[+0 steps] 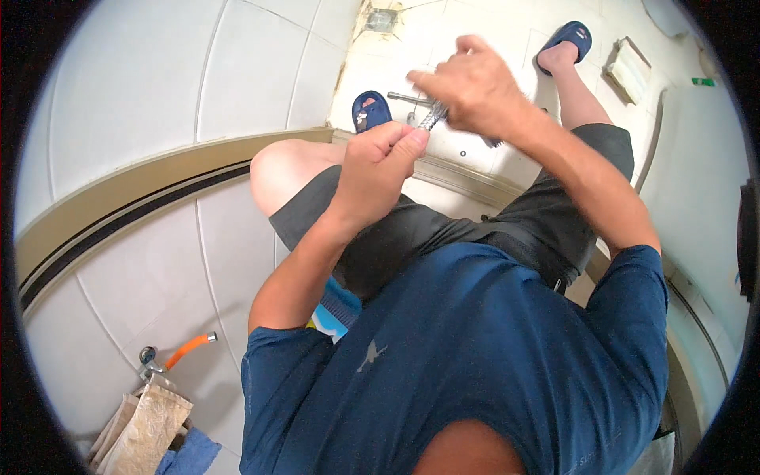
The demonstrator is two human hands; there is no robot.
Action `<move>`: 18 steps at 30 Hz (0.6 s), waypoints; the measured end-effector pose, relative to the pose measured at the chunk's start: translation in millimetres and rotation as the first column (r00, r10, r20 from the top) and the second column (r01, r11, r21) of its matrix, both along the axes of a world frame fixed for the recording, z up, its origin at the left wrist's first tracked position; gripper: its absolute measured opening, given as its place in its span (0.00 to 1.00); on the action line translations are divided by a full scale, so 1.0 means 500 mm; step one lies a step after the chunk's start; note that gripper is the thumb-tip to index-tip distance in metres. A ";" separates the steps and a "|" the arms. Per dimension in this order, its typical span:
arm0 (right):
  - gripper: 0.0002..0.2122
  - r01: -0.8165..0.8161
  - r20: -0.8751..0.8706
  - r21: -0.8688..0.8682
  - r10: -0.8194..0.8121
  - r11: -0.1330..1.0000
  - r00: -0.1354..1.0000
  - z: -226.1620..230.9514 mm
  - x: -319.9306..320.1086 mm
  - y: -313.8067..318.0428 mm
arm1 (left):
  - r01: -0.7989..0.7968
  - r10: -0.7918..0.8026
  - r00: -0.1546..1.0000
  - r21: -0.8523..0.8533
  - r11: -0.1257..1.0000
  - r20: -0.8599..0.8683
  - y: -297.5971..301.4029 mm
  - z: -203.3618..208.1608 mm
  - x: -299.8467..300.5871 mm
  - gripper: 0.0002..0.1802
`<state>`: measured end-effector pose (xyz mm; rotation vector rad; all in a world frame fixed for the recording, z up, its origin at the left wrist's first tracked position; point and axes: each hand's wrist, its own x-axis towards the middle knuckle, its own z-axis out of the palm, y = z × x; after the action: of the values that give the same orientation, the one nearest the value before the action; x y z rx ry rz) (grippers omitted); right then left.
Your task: The person holds a flexible metal shower hose and a bidet sprayer head, attempting to connect or disconnect them while using a piece of steel wool to clean the connection point.
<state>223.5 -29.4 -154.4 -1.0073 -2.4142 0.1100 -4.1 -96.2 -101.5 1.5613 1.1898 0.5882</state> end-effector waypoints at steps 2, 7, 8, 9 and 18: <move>0.21 0.124 -0.058 0.149 -0.117 0.981 0.991 -0.017 0.055 0.041 | -0.084 0.217 0.949 -0.481 0.873 0.228 -0.001 0.048 0.004 0.16; 0.19 0.054 -0.134 0.126 -0.037 0.991 0.990 0.057 -0.001 0.036 | -0.136 0.344 0.891 -0.548 0.825 0.297 0.043 0.043 0.022 0.18; 0.19 0.009 -0.172 0.218 0.029 0.976 0.985 0.063 -0.030 0.031 | -0.141 0.348 0.891 -0.554 0.821 0.290 0.038 0.044 0.023 0.18; 0.17 -0.025 -0.189 0.245 0.073 0.969 0.979 0.073 -0.044 0.027 | -0.099 0.332 0.891 -0.583 0.807 0.309 0.040 0.048 0.028 0.19; 0.22 0.164 -0.168 0.113 -0.144 0.980 0.975 0.001 0.056 0.090 | 0.047 0.394 0.798 -0.699 0.713 0.456 0.022 0.070 0.020 0.22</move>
<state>251.2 15.4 -153.7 -1.0806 -2.1626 -0.0161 5.7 -85.4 -66.3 0.5464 0.9188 0.5999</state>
